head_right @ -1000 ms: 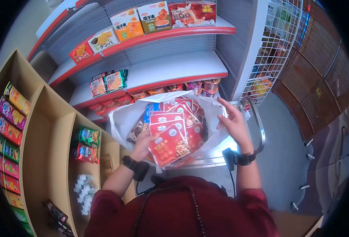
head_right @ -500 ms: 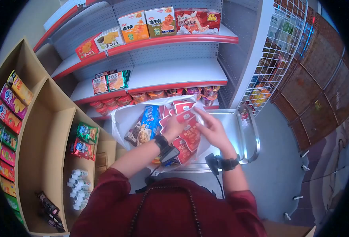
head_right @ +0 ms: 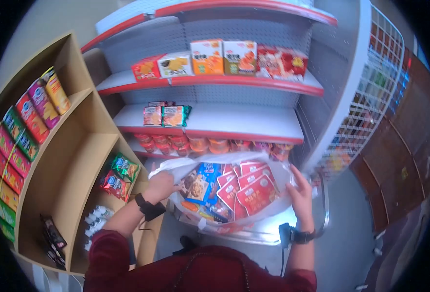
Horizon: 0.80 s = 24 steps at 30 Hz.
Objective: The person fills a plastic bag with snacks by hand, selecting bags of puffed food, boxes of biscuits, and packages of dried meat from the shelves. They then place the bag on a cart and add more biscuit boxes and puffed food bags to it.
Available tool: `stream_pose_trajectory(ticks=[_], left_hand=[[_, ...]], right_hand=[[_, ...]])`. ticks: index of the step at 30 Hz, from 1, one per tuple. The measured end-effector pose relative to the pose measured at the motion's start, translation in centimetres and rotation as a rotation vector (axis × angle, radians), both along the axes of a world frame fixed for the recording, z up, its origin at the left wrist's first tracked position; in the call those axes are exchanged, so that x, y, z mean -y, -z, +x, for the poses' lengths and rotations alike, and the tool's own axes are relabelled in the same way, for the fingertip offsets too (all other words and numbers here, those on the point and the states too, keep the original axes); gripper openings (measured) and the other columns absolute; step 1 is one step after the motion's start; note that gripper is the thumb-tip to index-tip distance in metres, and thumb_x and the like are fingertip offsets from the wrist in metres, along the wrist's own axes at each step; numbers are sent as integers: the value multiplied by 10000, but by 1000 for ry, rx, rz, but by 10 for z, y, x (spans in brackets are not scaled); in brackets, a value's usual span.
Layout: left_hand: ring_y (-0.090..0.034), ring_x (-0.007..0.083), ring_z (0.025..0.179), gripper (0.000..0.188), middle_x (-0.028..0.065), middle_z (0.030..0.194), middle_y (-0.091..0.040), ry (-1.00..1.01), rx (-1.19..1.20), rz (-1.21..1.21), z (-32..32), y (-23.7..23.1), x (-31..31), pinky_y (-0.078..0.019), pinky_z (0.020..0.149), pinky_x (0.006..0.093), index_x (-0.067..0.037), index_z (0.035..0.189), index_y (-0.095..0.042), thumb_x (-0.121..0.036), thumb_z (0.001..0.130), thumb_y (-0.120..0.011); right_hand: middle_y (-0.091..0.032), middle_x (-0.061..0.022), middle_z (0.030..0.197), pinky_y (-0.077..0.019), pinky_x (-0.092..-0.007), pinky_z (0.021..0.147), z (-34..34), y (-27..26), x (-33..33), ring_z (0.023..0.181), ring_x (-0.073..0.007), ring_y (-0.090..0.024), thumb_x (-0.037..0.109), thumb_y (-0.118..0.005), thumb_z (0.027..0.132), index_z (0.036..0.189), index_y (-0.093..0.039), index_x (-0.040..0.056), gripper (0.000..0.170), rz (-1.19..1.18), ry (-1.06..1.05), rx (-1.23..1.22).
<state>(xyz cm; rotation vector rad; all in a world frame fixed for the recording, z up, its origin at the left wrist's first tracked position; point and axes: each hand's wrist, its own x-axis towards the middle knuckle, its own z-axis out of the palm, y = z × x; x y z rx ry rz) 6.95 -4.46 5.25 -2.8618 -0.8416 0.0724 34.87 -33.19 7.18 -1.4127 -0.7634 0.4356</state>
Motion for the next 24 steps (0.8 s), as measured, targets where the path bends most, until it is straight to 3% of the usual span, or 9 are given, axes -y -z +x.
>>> stream_pose_trajectory(ticks=[3, 4, 8, 12, 15, 17, 20, 22, 24], left_hand=[[-577, 303, 684, 520, 139, 725, -584, -31, 185, -32, -9, 2, -18, -442, 651, 448, -56, 1093, -449, -395, 717, -570], [-583, 307, 713, 487, 151, 747, -589, -70, 187, -70, -3, -9, -23, -456, 612, 408, -60, 1093, -429, -372, 741, -554], [-584, 308, 754, 397, 158, 825, -595, -125, 296, -118, 28, -45, -29, -452, 629, 419, -82, 1070, -432, -331, 773, -520], [-578, 320, 788, 346, 153, 884, -591, -168, 347, -182, 52, -47, -21, -449, 662, 417, -88, 1056, -434, -281, 777, -503], [-571, 327, 837, 324, 183, 900, -580, 41, 387, -236, 69, -5, -18, -451, 684, 416, -68, 1004, -456, -259, 749, -516], [-564, 339, 836, 316, 202, 879, -580, -99, 627, -458, 77, -9, -31, -446, 695, 429, -54, 973, -470, -267, 746, -526], [-568, 341, 771, 289, 147, 880, -589, -250, 552, -380, 63, -26, -44, -449, 658, 415, -104, 973, -522, -310, 770, -510], [-574, 332, 769, 243, 182, 806, -593, -73, 534, -465, 56, -37, -23, -456, 676, 406, -34, 847, -572, -242, 720, -563], [-578, 319, 761, 224, 172, 779, -596, 54, 676, -228, 49, -19, -8, -453, 667, 410, -21, 789, -594, -226, 702, -574]], right_hand=[[-470, -117, 1180, -434, -232, 768, 15, -7, -20, 1010, -149, -487, -63, -475, 735, 1205, -428, 17, 480, 17, 34, 75], [-530, -125, 1068, -442, -186, 541, 11, -19, -30, 566, -106, -538, -114, -416, 730, 1213, -393, -22, 492, 101, 57, 65], [-580, -102, 946, -419, -176, 510, 11, -55, -37, 531, -80, -499, -106, -414, 732, 1197, -416, -24, 472, 165, 73, 12], [-592, -74, 888, -389, -164, 476, 16, -26, -42, 501, -58, -467, -73, -444, 741, 1146, -476, -23, 410, 205, 216, -33], [-590, -66, 868, -388, -189, 487, 22, 16, -53, 506, -71, -478, -34, -464, 760, 1153, -483, 8, 396, -130, 78, 207], [-589, -62, 867, -392, -190, 498, 15, -13, -45, 516, -75, -484, -30, -459, 763, 1159, -477, 7, 398, -92, 59, 149], [-585, -83, 896, -415, -196, 541, 22, -27, -36, 567, -86, -508, -9, -441, 766, 1181, -447, -5, 415, 12, 91, 55], [-551, -110, 1023, -419, -197, 545, 36, 4, -37, 574, -87, -499, -15, -445, 768, 1191, -436, -5, 423, 35, 131, 101], [-533, -113, 1075, -418, -197, 545, 38, 24, -41, 580, -87, -497, -22, -445, 768, 1193, -432, -4, 425, -6, 68, 123]])
